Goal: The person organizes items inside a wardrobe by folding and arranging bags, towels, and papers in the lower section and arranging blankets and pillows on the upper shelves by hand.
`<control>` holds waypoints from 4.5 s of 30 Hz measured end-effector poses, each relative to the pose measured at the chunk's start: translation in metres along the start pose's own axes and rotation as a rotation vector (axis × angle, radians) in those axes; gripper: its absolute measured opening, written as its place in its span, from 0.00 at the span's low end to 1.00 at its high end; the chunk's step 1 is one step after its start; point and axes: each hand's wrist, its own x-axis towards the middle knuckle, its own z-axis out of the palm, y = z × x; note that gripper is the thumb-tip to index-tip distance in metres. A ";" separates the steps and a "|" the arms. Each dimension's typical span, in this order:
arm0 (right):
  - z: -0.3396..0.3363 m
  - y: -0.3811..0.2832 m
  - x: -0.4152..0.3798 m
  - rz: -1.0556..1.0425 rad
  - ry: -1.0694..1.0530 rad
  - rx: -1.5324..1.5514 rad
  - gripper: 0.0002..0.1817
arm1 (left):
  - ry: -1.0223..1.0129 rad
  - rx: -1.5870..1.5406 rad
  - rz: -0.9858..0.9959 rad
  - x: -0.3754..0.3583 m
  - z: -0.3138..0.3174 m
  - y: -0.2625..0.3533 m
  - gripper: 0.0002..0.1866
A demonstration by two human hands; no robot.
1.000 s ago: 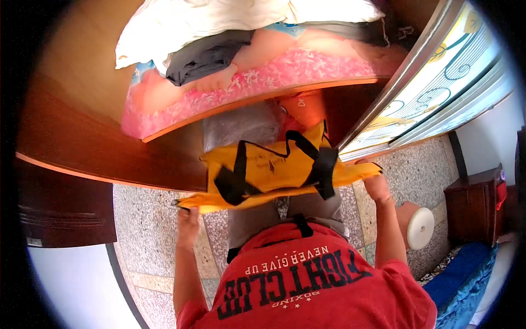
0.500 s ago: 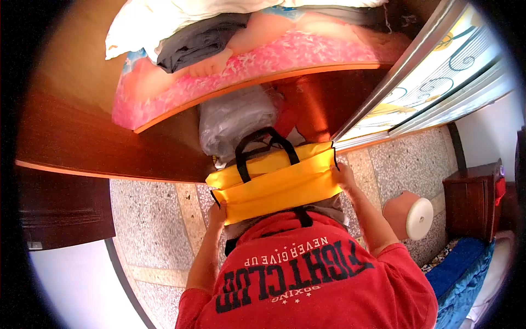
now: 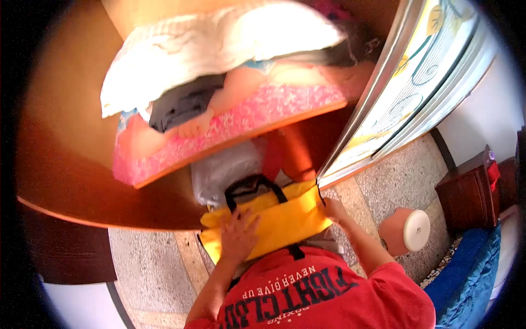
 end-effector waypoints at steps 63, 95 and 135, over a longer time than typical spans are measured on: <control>-0.327 -0.457 0.203 -1.003 1.594 0.531 0.05 | 0.530 0.113 0.008 0.170 -0.133 -0.049 0.30; -0.079 -0.209 0.006 -0.304 -0.112 1.133 0.20 | 0.119 -1.561 -0.326 0.051 -0.040 -0.015 0.28; -0.059 -0.088 0.048 -0.019 -0.036 1.490 0.16 | 0.520 -1.999 -0.863 -0.019 0.051 -0.078 0.18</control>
